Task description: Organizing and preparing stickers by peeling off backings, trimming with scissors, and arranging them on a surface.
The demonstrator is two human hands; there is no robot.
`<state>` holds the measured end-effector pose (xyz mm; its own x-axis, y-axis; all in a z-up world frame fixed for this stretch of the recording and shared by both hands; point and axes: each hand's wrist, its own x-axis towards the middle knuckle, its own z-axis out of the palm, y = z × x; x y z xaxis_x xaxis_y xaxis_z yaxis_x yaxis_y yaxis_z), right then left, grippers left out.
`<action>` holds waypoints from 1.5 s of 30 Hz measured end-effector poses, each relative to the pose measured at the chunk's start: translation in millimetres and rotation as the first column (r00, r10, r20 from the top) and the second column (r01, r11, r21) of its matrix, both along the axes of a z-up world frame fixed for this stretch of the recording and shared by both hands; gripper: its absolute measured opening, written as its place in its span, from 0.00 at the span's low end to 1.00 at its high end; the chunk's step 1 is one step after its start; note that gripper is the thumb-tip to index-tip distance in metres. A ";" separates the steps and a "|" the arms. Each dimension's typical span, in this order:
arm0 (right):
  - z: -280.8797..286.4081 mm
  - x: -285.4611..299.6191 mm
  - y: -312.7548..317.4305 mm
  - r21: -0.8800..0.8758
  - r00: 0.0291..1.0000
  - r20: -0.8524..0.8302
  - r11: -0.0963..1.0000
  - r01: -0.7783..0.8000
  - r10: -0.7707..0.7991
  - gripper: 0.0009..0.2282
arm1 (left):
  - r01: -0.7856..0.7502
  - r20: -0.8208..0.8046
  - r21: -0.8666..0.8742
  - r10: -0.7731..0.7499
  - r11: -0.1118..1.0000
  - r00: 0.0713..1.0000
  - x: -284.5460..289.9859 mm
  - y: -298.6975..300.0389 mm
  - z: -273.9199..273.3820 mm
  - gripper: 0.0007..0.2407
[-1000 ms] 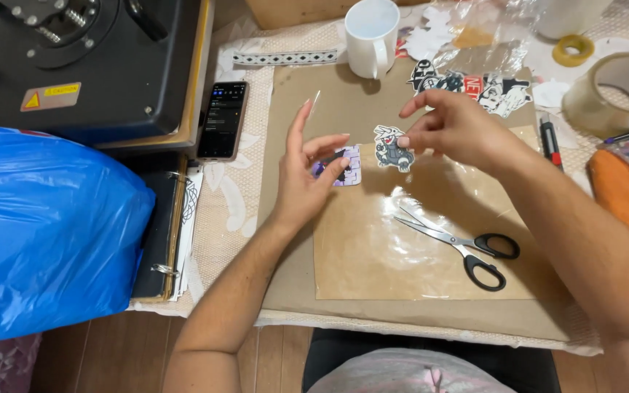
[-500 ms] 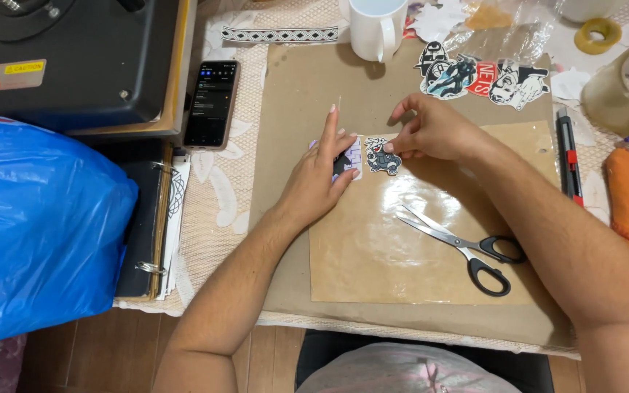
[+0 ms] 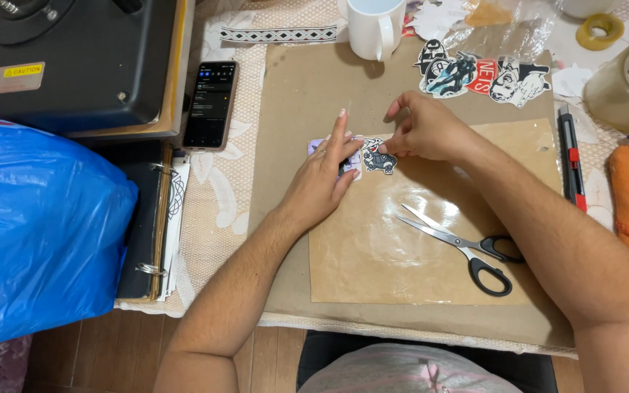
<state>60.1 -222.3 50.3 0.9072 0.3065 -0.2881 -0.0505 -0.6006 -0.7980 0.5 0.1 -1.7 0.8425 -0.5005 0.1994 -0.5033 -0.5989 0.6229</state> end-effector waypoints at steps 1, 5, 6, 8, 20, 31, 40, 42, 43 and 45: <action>2.5 -1.5 0.9 -0.011 1.000 0.010 1.000 0.003 -0.003 0.21 | 0.037 0.028 0.004 -0.037 0.999 0.999 0.5 0.1 -1.7 0.36; 4.7 -5.0 3.0 -0.053 0.996 0.082 0.998 -0.020 0.024 0.21 | 0.085 0.008 0.004 -0.085 0.996 0.996 -1.6 -2.9 -0.7 0.34; 7.5 -7.4 3.8 -0.131 0.985 0.160 0.990 -0.045 0.066 0.21 | 0.087 0.009 0.004 -0.087 0.996 0.996 -1.3 -3.1 -0.8 0.34; 9.9 -11.5 4.4 -0.209 0.966 0.233 0.976 -0.064 0.114 0.21 | 0.088 0.010 0.004 -0.089 0.996 0.996 -1.1 -3.3 -0.5 0.34; -10.6 -12.1 4.0 -0.316 0.924 0.335 0.946 -0.072 0.182 0.16 | 0.078 0.034 -0.004 -0.077 0.997 0.996 1.3 -4.8 0.0 0.34; -17.4 -31.9 43.4 -0.323 0.771 0.459 0.891 -0.318 0.442 0.25 | -0.373 -0.466 -0.649 0.040 0.664 0.884 -24.3 21.8 113.8 0.22; 14.8 -191.8 175.3 0.464 0.482 0.329 0.305 -0.832 0.812 0.09 | -0.384 -0.426 -0.607 0.123 0.696 0.896 -57.9 39.0 132.2 0.18; 14.0 -187.9 171.8 0.160 0.450 0.401 0.422 -0.892 0.798 0.07 | -0.387 -0.414 -0.600 0.142 0.700 0.899 -62.0 44.3 134.5 0.16; 13.9 -184.9 169.8 -0.159 0.398 0.462 0.515 -0.842 0.792 0.05 | -0.387 -0.407 -0.599 0.151 0.701 0.901 -63.3 46.7 136.2 0.16; 1.3 -181.2 170.3 -0.302 0.339 0.520 0.539 -0.786 0.784 0.09 | -0.387 -0.397 -0.594 0.162 0.705 0.904 -67.5 50.5 134.5 0.15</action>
